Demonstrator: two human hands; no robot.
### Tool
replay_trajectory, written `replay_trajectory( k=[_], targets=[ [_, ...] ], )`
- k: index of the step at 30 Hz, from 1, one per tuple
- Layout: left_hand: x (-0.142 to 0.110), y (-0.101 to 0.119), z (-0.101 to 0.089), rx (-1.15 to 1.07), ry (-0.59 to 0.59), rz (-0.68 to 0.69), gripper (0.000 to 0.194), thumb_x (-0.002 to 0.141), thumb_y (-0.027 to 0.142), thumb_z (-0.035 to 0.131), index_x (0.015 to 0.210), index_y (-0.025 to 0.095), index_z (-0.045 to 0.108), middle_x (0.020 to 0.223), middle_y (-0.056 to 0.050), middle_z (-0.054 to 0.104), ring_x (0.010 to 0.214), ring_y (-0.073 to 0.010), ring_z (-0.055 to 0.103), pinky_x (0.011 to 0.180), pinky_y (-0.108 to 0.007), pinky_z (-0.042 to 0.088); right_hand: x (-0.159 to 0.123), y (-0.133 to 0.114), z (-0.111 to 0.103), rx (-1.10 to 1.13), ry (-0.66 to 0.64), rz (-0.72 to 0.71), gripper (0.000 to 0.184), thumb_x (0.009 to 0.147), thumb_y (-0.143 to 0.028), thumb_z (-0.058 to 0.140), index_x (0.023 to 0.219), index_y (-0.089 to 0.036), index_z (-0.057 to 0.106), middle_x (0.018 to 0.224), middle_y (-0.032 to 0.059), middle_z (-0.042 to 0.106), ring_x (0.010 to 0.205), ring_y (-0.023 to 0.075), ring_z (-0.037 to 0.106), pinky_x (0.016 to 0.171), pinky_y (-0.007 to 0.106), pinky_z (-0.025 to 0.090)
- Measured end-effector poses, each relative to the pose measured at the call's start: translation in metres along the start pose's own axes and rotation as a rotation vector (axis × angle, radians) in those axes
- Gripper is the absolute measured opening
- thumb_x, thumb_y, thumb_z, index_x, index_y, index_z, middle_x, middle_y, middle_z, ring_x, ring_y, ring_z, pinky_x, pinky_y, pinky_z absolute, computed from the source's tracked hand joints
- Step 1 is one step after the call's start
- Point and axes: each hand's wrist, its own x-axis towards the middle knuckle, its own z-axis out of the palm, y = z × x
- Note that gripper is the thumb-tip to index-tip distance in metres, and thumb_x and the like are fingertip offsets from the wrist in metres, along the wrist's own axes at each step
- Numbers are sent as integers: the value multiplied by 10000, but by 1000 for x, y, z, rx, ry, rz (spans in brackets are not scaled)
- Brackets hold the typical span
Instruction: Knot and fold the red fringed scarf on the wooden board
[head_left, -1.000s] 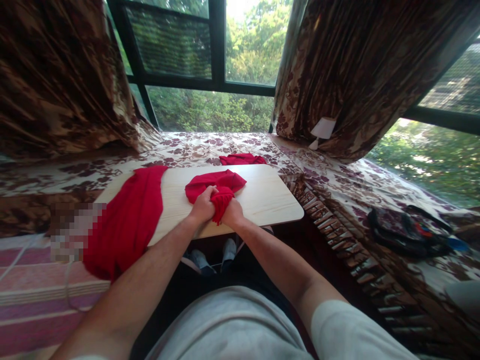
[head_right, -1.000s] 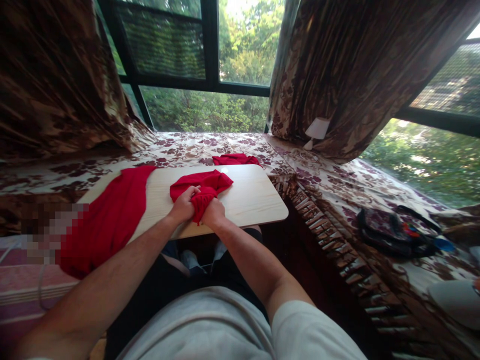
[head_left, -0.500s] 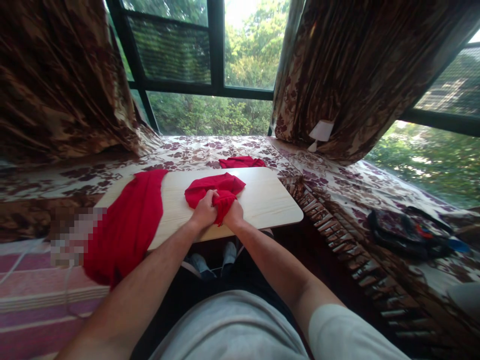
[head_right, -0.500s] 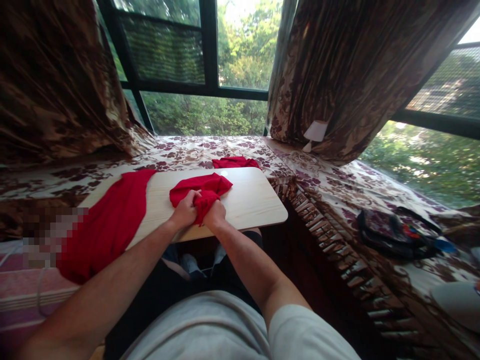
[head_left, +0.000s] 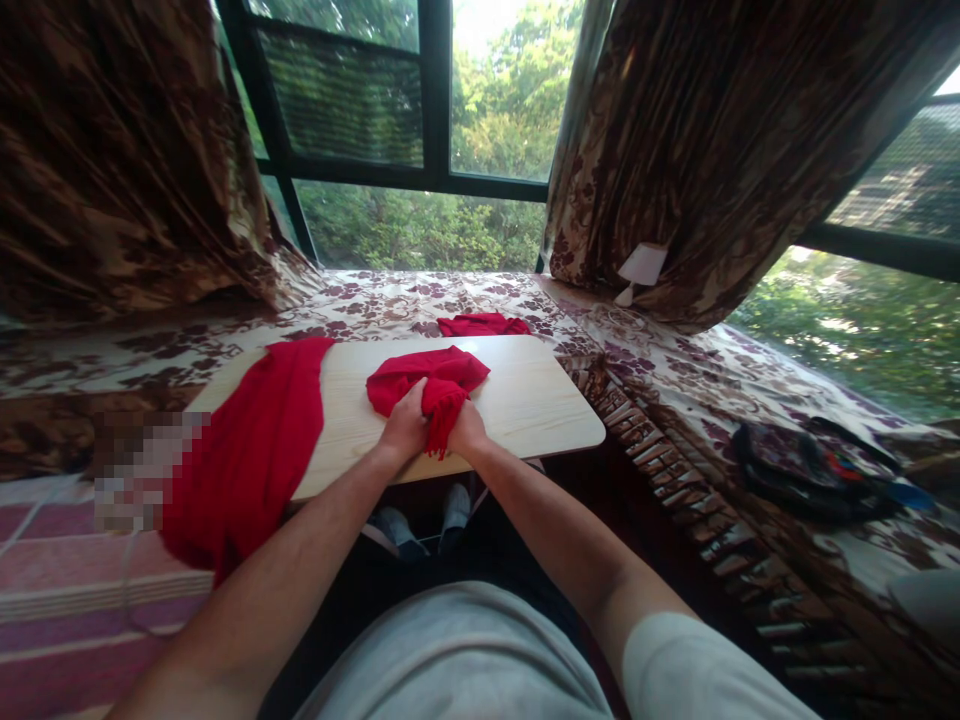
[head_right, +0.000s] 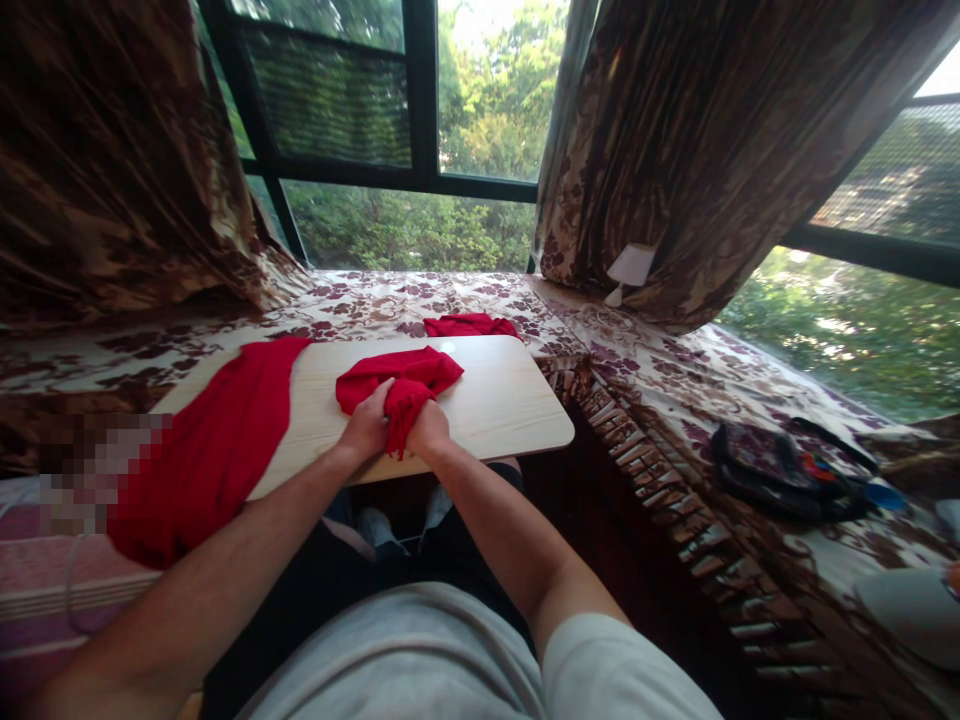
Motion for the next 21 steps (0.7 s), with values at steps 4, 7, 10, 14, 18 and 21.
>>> replay_trajectory(
  k=[4,7,10,14,18,21],
  targets=[
    [-3,0,3,0,42,-3,688,781,152,577,1454,106,443,1442,-190,553,1357,-317,505,1172,-456,367,-2,-3,1,6,41,83,328,921,-333,600,1152,-150,745,1071,152,758,1038,249,710,889,289,539],
    [-5,2,5,-18,41,15,648,827,217,567,1452,97,442,1459,-198,534,1361,-312,500,1167,-453,373,-5,-5,4,37,82,111,318,930,-313,588,1133,-130,751,1042,161,759,1018,242,710,886,289,534],
    [-6,2,4,-22,42,6,641,826,228,576,1447,126,454,1446,-183,552,1347,-319,513,1151,-471,390,-8,-4,6,58,82,71,301,947,-268,561,1117,-116,756,1048,165,756,1001,244,710,889,292,523],
    [-4,0,2,-6,29,-31,660,800,188,575,1443,92,457,1426,-215,561,1327,-338,531,1141,-484,397,-10,-2,2,-7,32,-35,293,937,-212,555,1132,-118,753,1080,165,749,1035,259,697,907,303,513],
    [-3,-2,2,-10,24,-46,667,793,186,576,1444,93,462,1418,-211,570,1326,-333,535,1141,-473,398,-9,-3,-2,-27,34,-27,308,937,-263,565,1160,-146,742,1089,155,750,1046,253,701,903,300,530],
    [-3,-2,3,-28,42,-44,683,776,191,598,1443,119,471,1402,-189,590,1326,-334,533,1137,-475,404,-7,-5,-1,19,69,54,328,943,-296,570,1184,-137,726,1063,162,753,1014,247,713,881,301,540]
  ],
)
